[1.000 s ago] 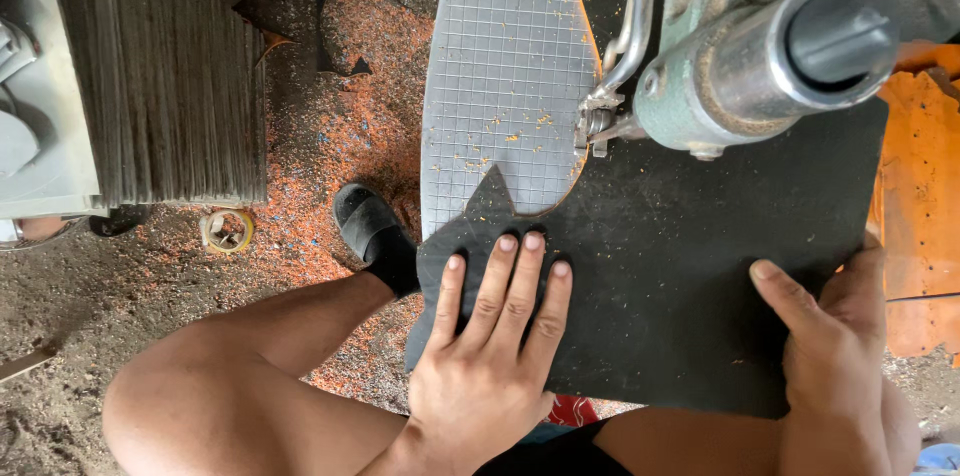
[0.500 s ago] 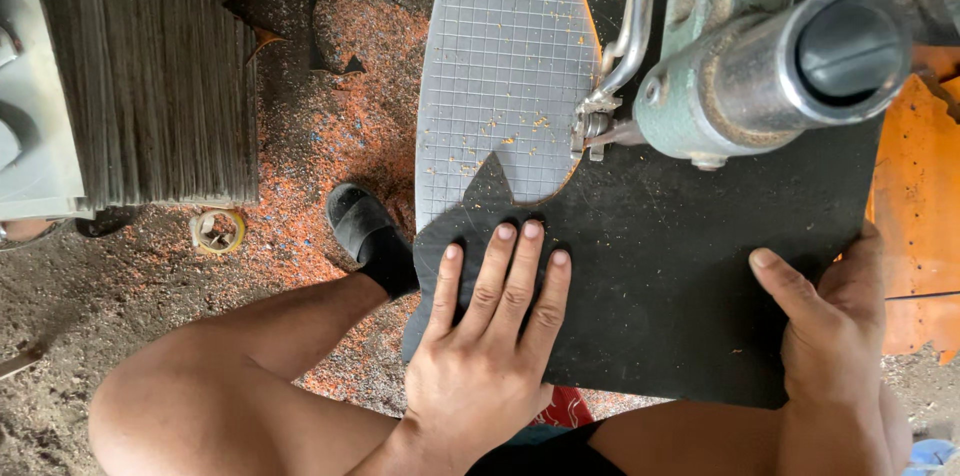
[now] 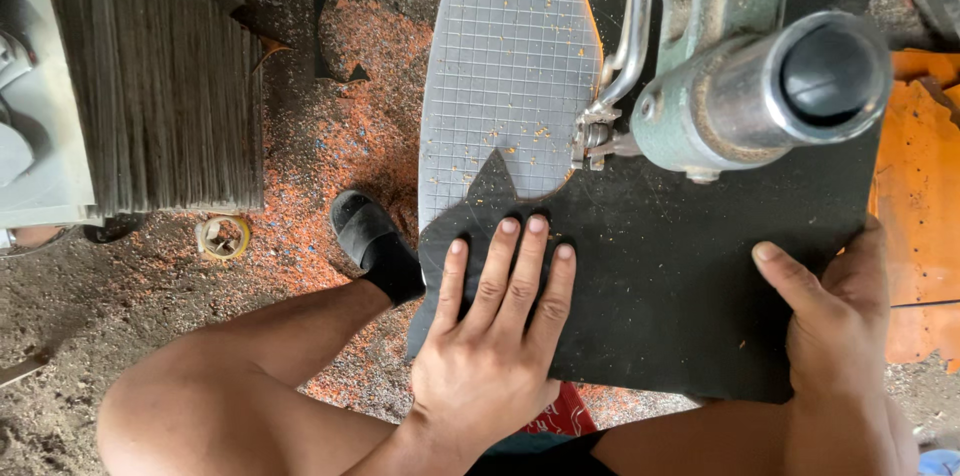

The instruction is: The person uses a vertical cutting machine to cut a black rubber sheet into a specific shape. They guide the material through the blade, periodically repositioning it to follow the desired outline.

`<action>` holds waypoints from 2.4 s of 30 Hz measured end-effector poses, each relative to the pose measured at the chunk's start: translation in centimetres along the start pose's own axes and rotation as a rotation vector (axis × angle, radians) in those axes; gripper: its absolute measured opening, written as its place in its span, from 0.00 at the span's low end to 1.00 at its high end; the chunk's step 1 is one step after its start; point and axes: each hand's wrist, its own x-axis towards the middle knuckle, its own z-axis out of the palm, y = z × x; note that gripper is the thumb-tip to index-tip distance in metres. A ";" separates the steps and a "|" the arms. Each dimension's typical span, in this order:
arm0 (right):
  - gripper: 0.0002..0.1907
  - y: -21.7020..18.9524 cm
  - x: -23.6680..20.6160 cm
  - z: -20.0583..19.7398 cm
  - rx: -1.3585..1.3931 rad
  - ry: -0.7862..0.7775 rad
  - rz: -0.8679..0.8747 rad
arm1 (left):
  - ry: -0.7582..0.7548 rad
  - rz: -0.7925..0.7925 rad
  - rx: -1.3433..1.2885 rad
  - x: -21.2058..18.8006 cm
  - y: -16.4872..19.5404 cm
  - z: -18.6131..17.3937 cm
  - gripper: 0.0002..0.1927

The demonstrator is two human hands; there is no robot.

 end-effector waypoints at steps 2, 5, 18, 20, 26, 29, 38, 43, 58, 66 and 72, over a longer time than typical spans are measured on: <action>0.32 0.0 0.2 0.0 -0.005 0.004 0.000 | -0.008 0.000 -0.005 0.1 0.0 0.0 0.44; 0.32 0.2 0.5 0.0 -0.003 0.002 -0.011 | -0.010 0.007 -0.021 0.3 -0.1 0.1 0.45; 0.33 0.0 1.7 0.3 0.008 -0.024 -0.068 | -0.034 0.018 -0.027 1.3 -0.3 -0.1 0.55; 0.33 0.2 1.6 0.1 0.008 -0.030 -0.067 | -0.037 0.031 -0.010 1.5 -0.5 -0.3 0.57; 0.33 0.7 -0.2 0.8 0.032 0.037 -0.063 | 0.030 0.099 -0.109 2.4 -2.2 -1.4 0.58; 0.34 0.8 -1.9 2.0 0.086 0.110 -0.044 | 0.014 0.137 -0.117 2.8 -3.6 -2.1 0.58; 0.28 0.4 -3.5 3.8 0.044 0.215 -0.010 | 0.032 0.187 -0.119 4.0 -5.5 -2.9 0.42; 0.28 0.3 -4.4 4.9 0.098 0.234 -0.050 | 0.025 0.223 -0.138 4.8 -6.5 -3.4 0.35; 0.35 1.5 -8.1 1.3 -0.059 -0.097 0.302 | 0.120 0.207 0.025 7.4 -8.7 -4.0 0.22; 0.20 -1.2 -3.2 -3.9 -0.904 -0.206 -0.712 | 0.081 -0.236 -0.262 1.2 7.9 0.7 0.62; 0.19 -1.5 -1.8 -3.2 -0.853 -0.296 -0.763 | -0.105 -0.267 -0.099 1.8 7.9 1.7 0.61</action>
